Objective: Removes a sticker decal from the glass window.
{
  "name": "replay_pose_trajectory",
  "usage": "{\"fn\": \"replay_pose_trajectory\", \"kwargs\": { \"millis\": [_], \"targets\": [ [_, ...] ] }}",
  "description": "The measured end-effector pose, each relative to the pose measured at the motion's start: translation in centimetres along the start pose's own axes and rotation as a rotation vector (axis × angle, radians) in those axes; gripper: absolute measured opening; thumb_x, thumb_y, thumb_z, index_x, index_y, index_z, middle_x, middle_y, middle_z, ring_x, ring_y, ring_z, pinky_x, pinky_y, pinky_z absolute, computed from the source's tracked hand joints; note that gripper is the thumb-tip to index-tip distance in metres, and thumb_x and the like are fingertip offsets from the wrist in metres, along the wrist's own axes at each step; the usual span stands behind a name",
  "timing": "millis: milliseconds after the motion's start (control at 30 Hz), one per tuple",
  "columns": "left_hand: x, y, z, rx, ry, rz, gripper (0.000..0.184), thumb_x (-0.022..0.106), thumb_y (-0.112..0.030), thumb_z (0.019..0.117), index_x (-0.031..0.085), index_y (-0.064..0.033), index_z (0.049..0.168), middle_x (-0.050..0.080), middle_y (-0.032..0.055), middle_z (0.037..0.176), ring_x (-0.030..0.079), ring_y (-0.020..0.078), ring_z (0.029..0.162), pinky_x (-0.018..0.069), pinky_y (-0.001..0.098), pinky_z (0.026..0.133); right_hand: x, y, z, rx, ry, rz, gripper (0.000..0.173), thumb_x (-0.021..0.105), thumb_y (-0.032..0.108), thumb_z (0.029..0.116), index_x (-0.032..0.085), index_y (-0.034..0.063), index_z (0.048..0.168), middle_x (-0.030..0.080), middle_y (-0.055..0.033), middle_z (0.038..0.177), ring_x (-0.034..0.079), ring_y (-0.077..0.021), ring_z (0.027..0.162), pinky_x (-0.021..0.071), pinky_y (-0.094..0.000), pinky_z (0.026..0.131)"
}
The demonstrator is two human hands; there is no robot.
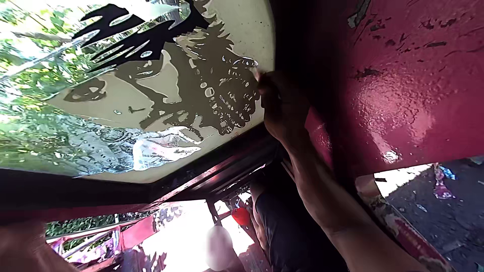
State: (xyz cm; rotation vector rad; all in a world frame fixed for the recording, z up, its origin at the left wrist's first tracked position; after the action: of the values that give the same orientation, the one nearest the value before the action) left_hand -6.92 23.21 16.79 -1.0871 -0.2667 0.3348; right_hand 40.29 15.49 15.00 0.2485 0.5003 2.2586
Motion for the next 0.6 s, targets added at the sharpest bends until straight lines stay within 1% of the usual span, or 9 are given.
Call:
{"fn": "replay_pose_trajectory", "kwargs": {
  "millis": [133, 167, 200, 233, 300, 333, 433, 500, 600],
  "targets": [
    [-1.0, 1.6, 0.8, -0.035, -0.017, -0.069, 0.025, 0.032, 0.002, 0.105, 0.051, -0.0043, 0.091, 0.062, -0.0014, 0.073, 0.065, 0.0068, 0.073, 0.0579, 0.0257, 0.072, -0.2, 0.0, -1.2, 0.151, 0.017, 0.335, 0.017, 0.05, 0.003, 0.103, 0.064, -0.0055, 0.101, 0.07, -0.0014, 0.086, 0.068, -0.0025, 0.075, 0.0603, -0.0231, 0.068],
    [-0.5, 1.4, 0.5, -0.039, -0.003, -0.037, 0.023, 0.034, 0.006, 0.1025, 0.052, -0.0004, 0.09, 0.062, 0.0016, 0.074, 0.065, 0.0093, 0.073, 0.0583, 0.0273, 0.073, -0.3, 0.1, -1.4, 0.2, 0.002, 0.392, 0.015, 0.049, 0.001, 0.1019, 0.063, -0.0048, 0.104, 0.07, -0.0003, 0.088, 0.069, -0.0032, 0.076, 0.0612, -0.0242, 0.069],
    [0.4, 0.7, -0.1, -0.021, 0.003, 0.004, 0.02, 0.04, 0.015, 0.0939, 0.055, 0.0077, 0.084, 0.062, 0.0083, 0.069, 0.066, 0.0144, 0.068, 0.0596, 0.03, 0.069, -0.3, 0.4, -1.4, 0.249, -0.019, 0.437, 0.014, 0.048, -0.002, 0.0992, 0.061, -0.0015, 0.106, 0.068, 0.0027, 0.087, 0.068, -0.0028, 0.073, 0.0606, -0.0239, 0.066],
    [1.2, 0.0, -0.5, 0.005, 0.026, 0.061, 0.017, 0.045, 0.021, 0.0881, 0.055, 0.0111, 0.079, 0.062, 0.0116, 0.066, 0.066, 0.0167, 0.064, 0.0596, 0.0303, 0.066, -0.3, 0.7, -1.4, 0.29, -0.063, 0.464, 0.015, 0.051, -0.004, 0.0944, 0.059, 0.0038, 0.104, 0.065, 0.0066, 0.083, 0.064, -0.0013, 0.066, 0.0581, -0.0221, 0.059],
    [2.0, -0.4, -0.8, 0.032, 0.042, 0.074, 0.014, 0.052, 0.022, 0.0859, 0.057, 0.0117, 0.078, 0.063, 0.0133, 0.067, 0.067, 0.018, 0.065, 0.0604, 0.0307, 0.066, -0.3, 1.4, -0.9, 0.285, -0.154, 0.369, 0.017, 0.057, -0.004, 0.0855, 0.056, 0.0095, 0.095, 0.058, 0.0109, 0.074, 0.055, 0.0037, 0.057, 0.0502, -0.0159, 0.049],
    [2.0, -0.4, -0.8, 0.032, 0.013, 0.004, 0.015, 0.05, 0.02, 0.0897, 0.058, 0.0115, 0.082, 0.064, 0.0133, 0.069, 0.068, 0.019, 0.068, 0.0604, 0.0326, 0.067, -0.2, 1.9, -0.5, 0.247, -0.188, 0.263, 0.014, 0.062, -0.004, 0.0843, 0.057, 0.0047, 0.094, 0.056, 0.0095, 0.073, 0.052, 0.0057, 0.057, 0.0479, -0.013, 0.05],
    [3.1, -1.8, -1.6, 0.013, -0.056, -0.154, 0.027, 0.027, -0.006, 0.1083, 0.052, -0.0082, 0.101, 0.064, -0.0034, 0.083, 0.066, 0.0061, 0.081, 0.0575, 0.0264, 0.077, 0.5, 2.5, 0.4, 0.207, -0.259, -0.005, 0.019, 0.07, 0.002, 0.0891, 0.065, -0.0092, 0.104, 0.061, 0.0024, 0.07, 0.051, 0.0063, 0.056, 0.0468, -0.0117, 0.054],
    [4.2, -3.8, -2.3, 0.061, -0.05, -0.181, 0.028, 0.023, -0.011, 0.11, 0.051, -0.0096, 0.11, 0.063, -0.0044, 0.092, 0.065, 0.005, 0.088, 0.0556, 0.0277, 0.084, 1.0, 2.6, 0.3, 0.223, -0.307, -0.103, 0.023, 0.071, 0.007, 0.0921, 0.067, -0.0086, 0.108, 0.061, 0.0019, 0.067, 0.051, 0.0051, 0.053, 0.0473, -0.0127, 0.053],
    [5.8, -6.5, -2.9, 0.134, 0.007, -0.192, 0.028, 0.027, -0.016, 0.1105, 0.054, -0.011, 0.118, 0.065, -0.0078, 0.1, 0.065, 0.0017, 0.096, 0.0542, 0.0249, 0.09, 1.5, 2.9, -0.2, 0.232, -0.365, -0.181, 0.019, 0.068, 0.01, 0.0945, 0.071, -0.0055, 0.104, 0.059, 0.0008, 0.063, 0.051, 0.0021, 0.052, 0.0463, -0.0151, 0.053]
  ]
}}
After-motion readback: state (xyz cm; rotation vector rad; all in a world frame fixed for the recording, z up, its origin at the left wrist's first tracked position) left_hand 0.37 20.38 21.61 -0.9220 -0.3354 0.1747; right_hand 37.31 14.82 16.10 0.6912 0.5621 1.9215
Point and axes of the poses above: each hand's wrist, its own z-axis towards the middle knuckle, its own x-axis out of the palm, y = z × x, the point moved 6 cm from there along z, towards the middle knuckle
